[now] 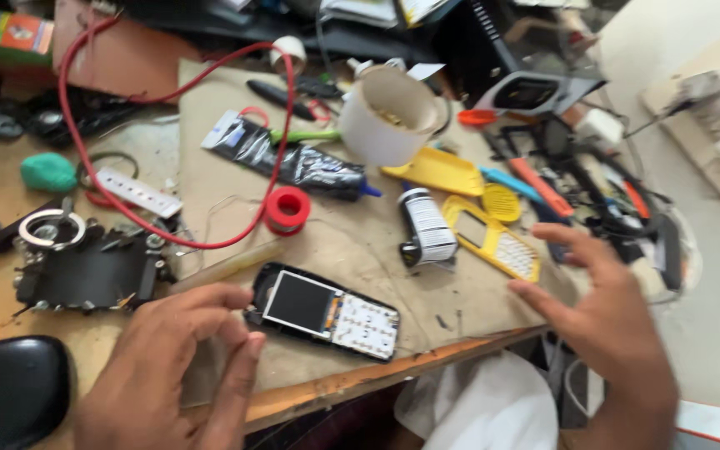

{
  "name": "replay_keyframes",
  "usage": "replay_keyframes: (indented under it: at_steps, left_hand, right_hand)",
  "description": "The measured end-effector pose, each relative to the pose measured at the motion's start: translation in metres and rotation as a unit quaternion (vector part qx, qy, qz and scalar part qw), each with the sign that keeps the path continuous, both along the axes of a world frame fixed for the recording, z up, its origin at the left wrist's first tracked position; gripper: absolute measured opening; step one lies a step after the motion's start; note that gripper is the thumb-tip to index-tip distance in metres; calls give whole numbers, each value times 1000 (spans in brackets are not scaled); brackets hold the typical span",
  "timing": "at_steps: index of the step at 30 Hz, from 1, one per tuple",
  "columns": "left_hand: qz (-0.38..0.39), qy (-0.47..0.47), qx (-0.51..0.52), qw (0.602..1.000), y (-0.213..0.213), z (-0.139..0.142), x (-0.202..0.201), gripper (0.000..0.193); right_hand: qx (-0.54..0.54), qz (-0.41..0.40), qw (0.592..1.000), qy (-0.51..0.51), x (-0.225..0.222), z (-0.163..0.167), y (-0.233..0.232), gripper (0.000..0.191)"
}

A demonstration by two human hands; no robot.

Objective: The person repairs a feature phone at a cluttered workbench. They apply adhesive from a tube to the phone, press the keypad buttons to test it, pry open the yellow housing, and separate the keypad and internal components from the case.

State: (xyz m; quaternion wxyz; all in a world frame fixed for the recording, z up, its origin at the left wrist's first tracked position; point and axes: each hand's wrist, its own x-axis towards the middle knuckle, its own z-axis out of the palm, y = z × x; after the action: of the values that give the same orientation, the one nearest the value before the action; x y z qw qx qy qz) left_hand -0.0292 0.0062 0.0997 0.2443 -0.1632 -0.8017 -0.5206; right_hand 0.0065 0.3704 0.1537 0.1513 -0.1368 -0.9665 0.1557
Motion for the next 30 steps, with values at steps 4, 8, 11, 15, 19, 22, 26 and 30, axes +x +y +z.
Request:
replay_keyframes:
  at_steps: [4,8,11,15,19,22,26,30]
  left_hand:
    - [5,2,-6,1000,-4,2,5,16]
    - [14,-8,-7,1000,-10,3,12,16]
    - [14,7,34,999,-13,3,16,16]
    - [19,30,91,995,-16,3,24,13]
    - [-11,34,112,993,-17,1,27,11]
    - [-37,16,120,992,-18,1,29,8]
    - [-101,-11,75,992,-19,6,39,23]
    - [-208,129,-12,969,-13,13,44,78]
  right_hand:
    - [-3,63,998,-3,0,6,0,58]
    - [-16,55,998,0,5,6,1,54]
    - [-50,59,996,42,11,4,5,45]
    - [-37,-40,995,88,21,1,9,23]
    - [-95,-45,986,130,27,4,5,22]
    - [-144,-77,974,154,46,9,-10,24]
    - [-307,-32,942,136,79,8,-42,27]
    - [-444,50,894,-11,83,-8,-77,31]
